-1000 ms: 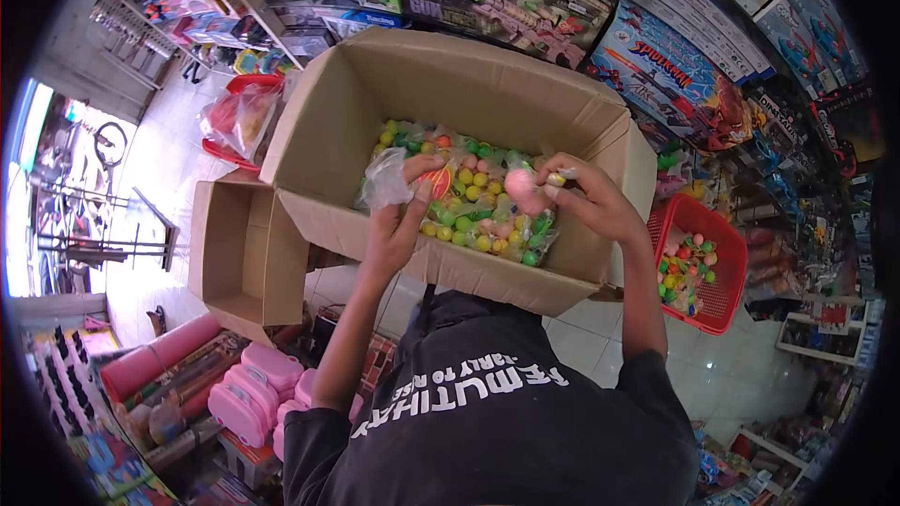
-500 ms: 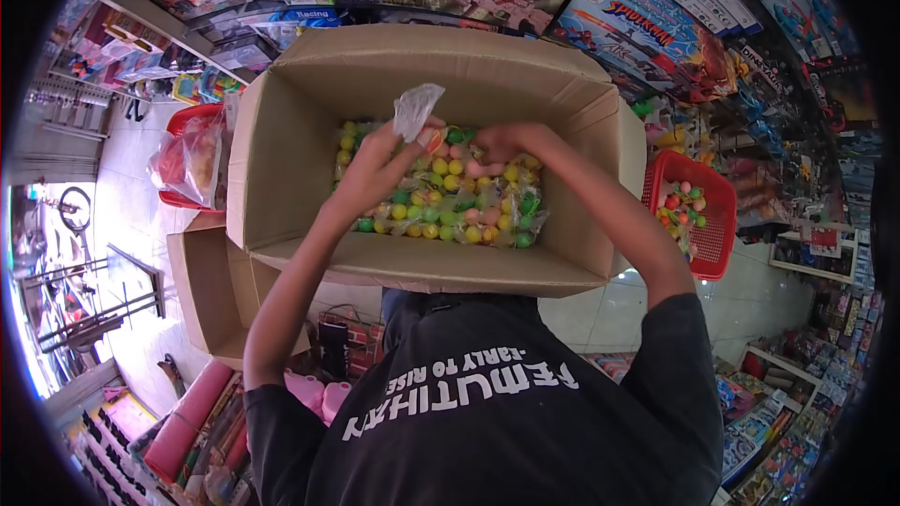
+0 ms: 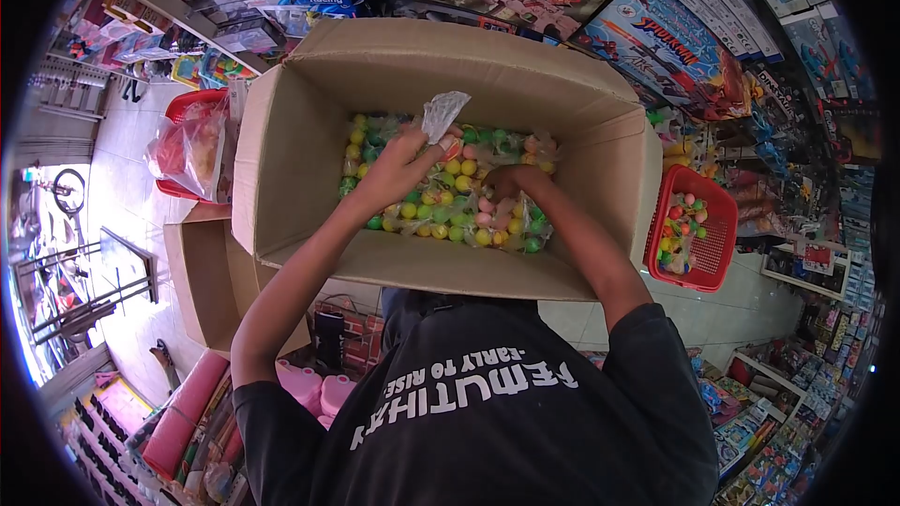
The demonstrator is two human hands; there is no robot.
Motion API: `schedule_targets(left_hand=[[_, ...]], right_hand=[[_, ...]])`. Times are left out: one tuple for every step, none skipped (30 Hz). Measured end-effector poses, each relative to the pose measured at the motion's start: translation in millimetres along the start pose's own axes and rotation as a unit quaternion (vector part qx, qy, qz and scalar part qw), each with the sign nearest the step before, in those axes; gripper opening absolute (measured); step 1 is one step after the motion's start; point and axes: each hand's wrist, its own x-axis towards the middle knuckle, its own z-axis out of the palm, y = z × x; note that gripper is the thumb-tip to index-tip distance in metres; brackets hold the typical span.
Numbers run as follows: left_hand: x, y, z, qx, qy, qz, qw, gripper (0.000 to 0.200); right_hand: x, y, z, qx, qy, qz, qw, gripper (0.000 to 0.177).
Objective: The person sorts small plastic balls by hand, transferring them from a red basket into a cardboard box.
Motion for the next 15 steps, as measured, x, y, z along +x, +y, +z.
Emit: schedule_targets(left_hand=[[0.2, 2.6, 0.1, -0.011, -0.006, -0.003, 1.0, 0.023], [1.0, 4.4, 0.9, -0.022, -0.012, -0.006, 1.0, 0.024], [2.4, 3.4, 2.2, -0.022, -0.014, -0.004, 1.0, 0.024], [3.6, 0.2, 4.1, -0.024, -0.015, 0.005, 1.0, 0.024], [4.7, -2.8, 5.7, -0.025, -0.016, 0.014, 0.999, 0.024], [4.0, -4.4, 7.6, -0.024, -0.016, 0.014, 0.999, 0.024], [2.5, -5.8, 9.3, -0.021, -0.023, 0.013, 0.999, 0.026], [3.2, -8.1, 10.4, -0.018, -0.028, 0.012, 0.999, 0.028], [4.9, -16.8, 12.6, -0.016, -0.027, 0.013, 0.999, 0.028], [4.8, -26.7, 15.7, -0.014, -0.037, -0.005, 0.999, 0.028], [3.8, -36.4, 18.9, -0.012, -0.047, -0.023, 0.999, 0.029], [2.5, -30.8, 18.7, -0.011, -0.048, -0.025, 0.998, 0.029], [1.1, -22.8, 17.9, -0.033, -0.068, -0.071, 0.995, 0.03], [2.3, -16.3, 18.0, -0.053, -0.088, -0.114, 0.988, 0.031], [3.5, -16.0, 20.6, -0.051, -0.09, -0.109, 0.989, 0.031]], right_hand=[[5.0, 2.4, 1.5, -0.056, -0.01, -0.009, 0.998, 0.054], [8.9, 6.6, 2.4, -0.055, -0.009, -0.008, 0.998, 0.054], [7.4, 6.4, 3.2, -0.069, -0.007, -0.019, 0.997, 0.056], [6.1, 6.4, 4.3, -0.084, -0.004, -0.03, 0.996, 0.059], [5.5, 5.7, 5.2, -0.083, -0.003, -0.029, 0.996, 0.059], [0.9, 0.5, 6.5, -0.129, 0.009, -0.041, 0.991, 0.057], [-3.9, -4.0, 8.2, -0.174, 0.022, -0.054, 0.983, 0.056], [1.0, 0.9, 13.0, -0.174, 0.024, -0.054, 0.983, 0.056], [12.8, 10.4, 20.1, -0.186, 0.077, -0.085, 0.976, 0.051], [16.5, 12.5, 24.4, -0.195, 0.128, -0.117, 0.965, 0.047], [20.5, 15.4, 26.1, -0.194, 0.127, -0.119, 0.965, 0.047], [20.4, 16.2, 26.5, -0.176, 0.132, -0.104, 0.97, 0.046], [18.9, 16.7, 28.0, -0.157, 0.138, -0.088, 0.974, 0.044], [19.0, 16.3, 29.9, -0.155, 0.141, -0.086, 0.974, 0.044], [21.3, 16.3, 31.3, -0.174, 0.149, -0.091, 0.969, 0.043]])
